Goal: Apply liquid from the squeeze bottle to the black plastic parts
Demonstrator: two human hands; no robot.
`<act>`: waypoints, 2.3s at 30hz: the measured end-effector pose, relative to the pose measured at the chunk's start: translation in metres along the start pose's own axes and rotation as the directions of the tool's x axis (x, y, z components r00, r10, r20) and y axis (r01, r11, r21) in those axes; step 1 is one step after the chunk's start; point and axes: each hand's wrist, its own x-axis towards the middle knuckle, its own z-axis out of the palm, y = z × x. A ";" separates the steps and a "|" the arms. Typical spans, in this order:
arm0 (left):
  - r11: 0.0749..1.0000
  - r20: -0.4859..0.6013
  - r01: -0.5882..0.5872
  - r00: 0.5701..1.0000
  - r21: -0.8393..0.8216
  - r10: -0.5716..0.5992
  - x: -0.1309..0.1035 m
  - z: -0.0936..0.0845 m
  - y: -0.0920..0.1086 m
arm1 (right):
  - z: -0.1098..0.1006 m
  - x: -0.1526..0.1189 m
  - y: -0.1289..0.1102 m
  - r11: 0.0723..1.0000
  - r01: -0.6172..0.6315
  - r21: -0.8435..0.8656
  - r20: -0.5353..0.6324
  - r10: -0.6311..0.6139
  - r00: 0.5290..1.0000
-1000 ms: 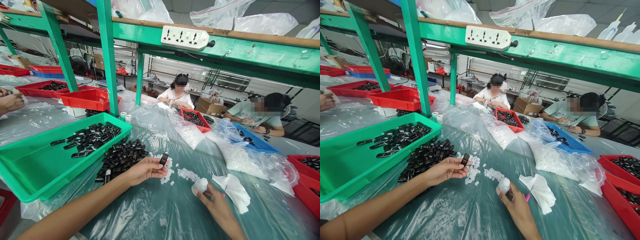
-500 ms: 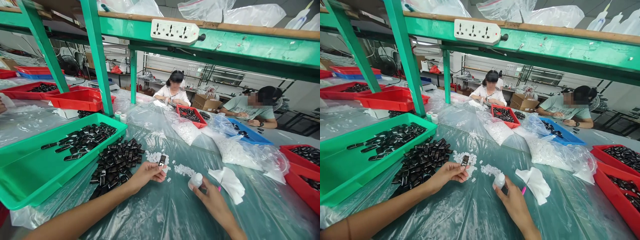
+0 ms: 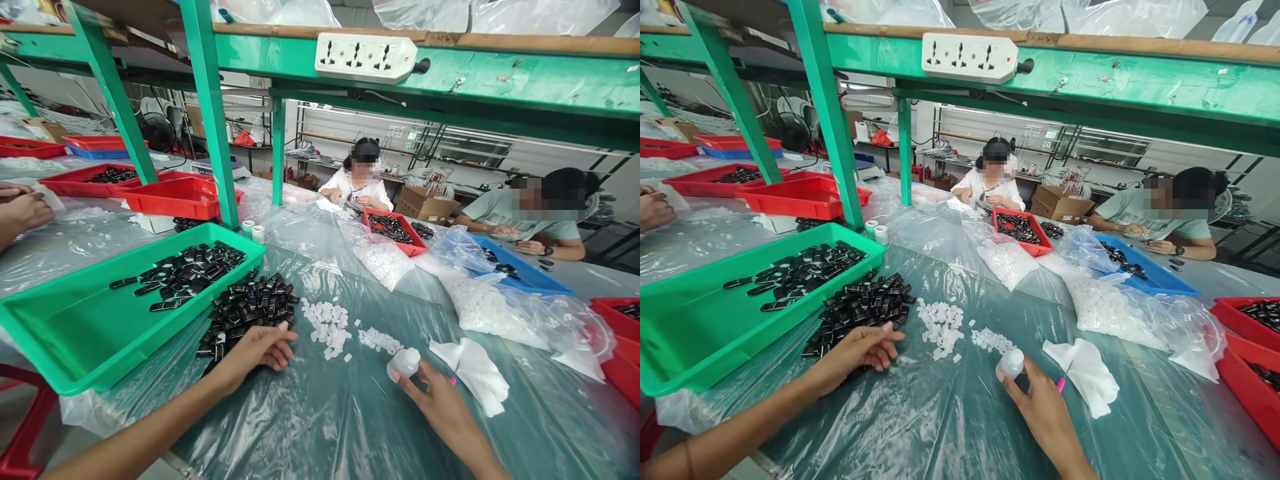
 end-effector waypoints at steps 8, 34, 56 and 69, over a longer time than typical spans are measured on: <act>0.395 0.181 -0.304 0.930 0.867 0.320 -0.001 -0.048 0.021 | -0.002 -0.002 -0.003 1.000 0.013 -0.010 -0.002 -0.013 1.000; -0.023 0.223 -0.225 0.936 0.974 0.273 -0.009 -0.040 0.025 | -0.004 -0.003 -0.005 0.999 0.013 0.034 0.001 -0.013 1.000; 0.974 0.274 -0.153 0.956 0.165 0.104 0.018 0.032 0.022 | -0.001 0.000 -0.006 0.872 0.075 0.484 -0.028 -0.070 0.997; 0.954 0.229 0.042 0.973 -0.298 0.029 0.030 0.079 0.012 | 0.018 -0.007 -0.032 0.194 0.067 0.979 -0.076 0.040 0.996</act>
